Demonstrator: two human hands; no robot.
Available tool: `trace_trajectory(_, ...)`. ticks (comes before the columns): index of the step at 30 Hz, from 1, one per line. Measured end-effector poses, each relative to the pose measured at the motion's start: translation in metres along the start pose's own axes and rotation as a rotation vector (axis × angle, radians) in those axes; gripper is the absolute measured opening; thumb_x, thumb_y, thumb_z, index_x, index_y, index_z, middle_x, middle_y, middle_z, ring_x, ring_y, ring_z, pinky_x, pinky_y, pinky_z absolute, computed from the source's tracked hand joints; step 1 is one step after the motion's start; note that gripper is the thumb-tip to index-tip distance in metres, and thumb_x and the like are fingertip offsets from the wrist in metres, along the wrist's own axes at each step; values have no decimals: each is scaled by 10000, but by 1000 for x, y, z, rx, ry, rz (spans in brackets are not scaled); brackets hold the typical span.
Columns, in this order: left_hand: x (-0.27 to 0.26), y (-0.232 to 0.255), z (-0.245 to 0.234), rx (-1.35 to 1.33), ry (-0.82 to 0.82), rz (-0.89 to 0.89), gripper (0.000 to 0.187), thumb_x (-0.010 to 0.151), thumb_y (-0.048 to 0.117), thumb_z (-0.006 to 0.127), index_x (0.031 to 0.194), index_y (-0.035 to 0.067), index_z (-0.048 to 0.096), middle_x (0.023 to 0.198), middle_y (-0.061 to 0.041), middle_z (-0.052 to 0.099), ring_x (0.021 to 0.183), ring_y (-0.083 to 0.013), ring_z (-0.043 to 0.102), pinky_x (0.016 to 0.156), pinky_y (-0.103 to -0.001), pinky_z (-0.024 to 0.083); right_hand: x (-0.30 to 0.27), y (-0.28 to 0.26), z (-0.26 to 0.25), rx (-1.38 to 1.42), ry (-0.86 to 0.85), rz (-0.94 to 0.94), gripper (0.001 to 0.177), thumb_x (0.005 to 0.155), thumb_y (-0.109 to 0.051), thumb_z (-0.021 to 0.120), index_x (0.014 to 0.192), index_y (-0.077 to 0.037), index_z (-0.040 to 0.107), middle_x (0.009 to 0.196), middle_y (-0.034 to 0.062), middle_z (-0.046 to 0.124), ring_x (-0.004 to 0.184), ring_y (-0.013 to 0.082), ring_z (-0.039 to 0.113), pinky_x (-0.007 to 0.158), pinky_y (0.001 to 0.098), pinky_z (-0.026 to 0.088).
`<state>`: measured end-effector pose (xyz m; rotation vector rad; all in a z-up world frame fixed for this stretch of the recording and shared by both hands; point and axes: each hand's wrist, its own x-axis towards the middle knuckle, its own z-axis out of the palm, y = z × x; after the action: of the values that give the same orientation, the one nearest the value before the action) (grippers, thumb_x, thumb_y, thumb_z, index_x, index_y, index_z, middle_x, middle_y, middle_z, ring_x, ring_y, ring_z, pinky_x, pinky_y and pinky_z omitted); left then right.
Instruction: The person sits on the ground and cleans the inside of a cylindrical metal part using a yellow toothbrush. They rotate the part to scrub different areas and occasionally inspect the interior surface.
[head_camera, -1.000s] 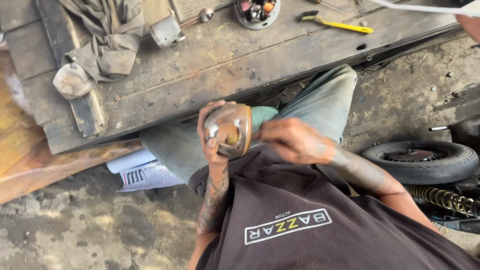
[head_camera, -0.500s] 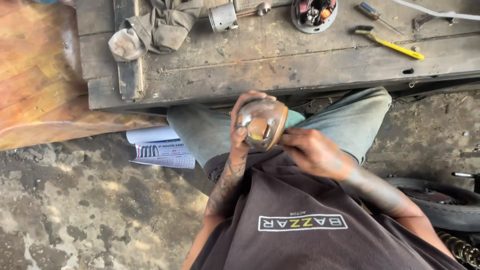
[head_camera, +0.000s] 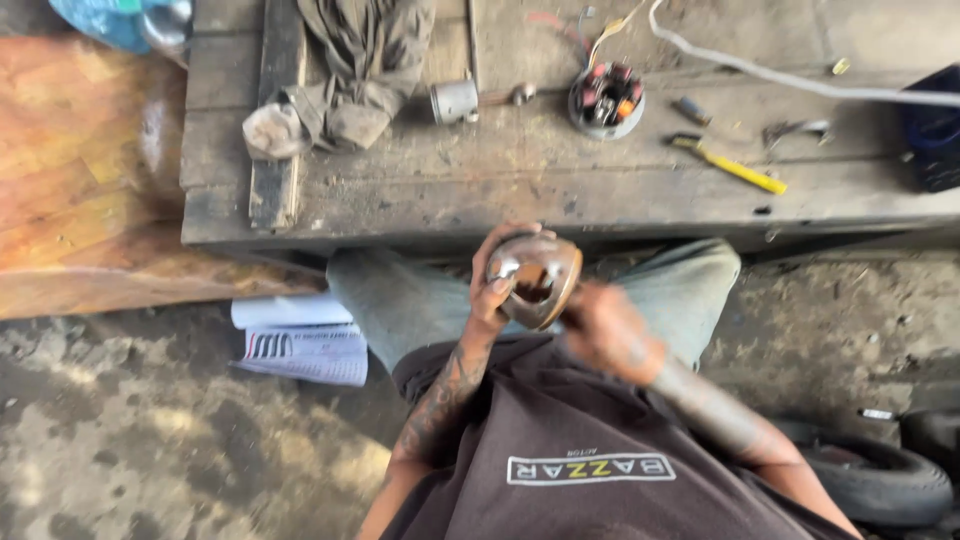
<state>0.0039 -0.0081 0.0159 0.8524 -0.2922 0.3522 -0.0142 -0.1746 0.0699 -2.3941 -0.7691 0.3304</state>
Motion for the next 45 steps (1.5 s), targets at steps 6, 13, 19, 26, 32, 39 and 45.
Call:
trace_trajectory(6, -3, -12, -35, -11, 94, -26, 690, 906, 468, 603, 1325, -74, 525, 1125, -280, 685, 1088, -345, 691, 990, -503, 559, 9, -1, -48, 360, 53, -88, 155, 977, -103, 573, 1060, -53, 693, 831, 135, 667, 826, 347, 733, 725, 414, 589)
trace_trajectory(13, -3, -5, -9, 48, 14, -67, 669, 910, 477, 605, 1309, -59, 573, 1089, -257, 705, 1020, -300, 707, 928, -483, 583, -1, -3, -57, 584, -240, -46, 202, 971, -108, 550, 1009, -18, 727, 849, 196, 742, 857, 249, 733, 732, 492, 577)
trace_trajectory(19, -7, -8, 0, 5, -13, -125, 599, 992, 440, 520, 1350, -38, 552, 1071, -245, 701, 972, -298, 707, 888, -489, 593, -5, -26, -71, 448, -174, 18, 158, 954, -179, 618, 985, -50, 702, 791, 192, 717, 774, 338, 735, 692, 505, 556)
trace_trajectory(26, -8, -12, -5, 54, 108, -146, 571, 953, 415, 545, 1284, -47, 604, 949, -212, 697, 817, -224, 686, 753, -411, 595, -1, -18, -50, 239, -74, 4, 118, 921, -140, 615, 925, -63, 704, 844, 185, 715, 847, 437, 721, 710, 509, 579)
trace_trajectory(32, -2, 1, 6, 142, 172, -103, 561, 931, 418, 575, 1253, -38, 631, 973, -189, 705, 870, -202, 678, 787, -379, 579, 0, -7, -28, 200, -85, 33, 131, 880, -118, 607, 952, -104, 716, 1018, 148, 758, 995, 386, 726, 776, 503, 592)
trace_trajectory(39, 3, 7, 7, 226, 116, -5, 588, 879, 448, 637, 1231, -21, 673, 1002, -173, 704, 962, -183, 677, 877, -379, 550, 12, -7, -35, 251, -22, 164, 125, 927, -86, 600, 994, -98, 704, 900, 172, 737, 892, 372, 738, 716, 505, 557)
trace_trajectory(45, 4, 8, 2, 213, 70, 38, 673, 872, 536, 671, 1219, -41, 665, 1042, -187, 705, 1009, -187, 673, 909, -376, 540, 8, -19, -63, 486, -130, 133, 176, 867, -68, 520, 881, -119, 688, 731, 57, 693, 725, 179, 676, 688, 405, 577)
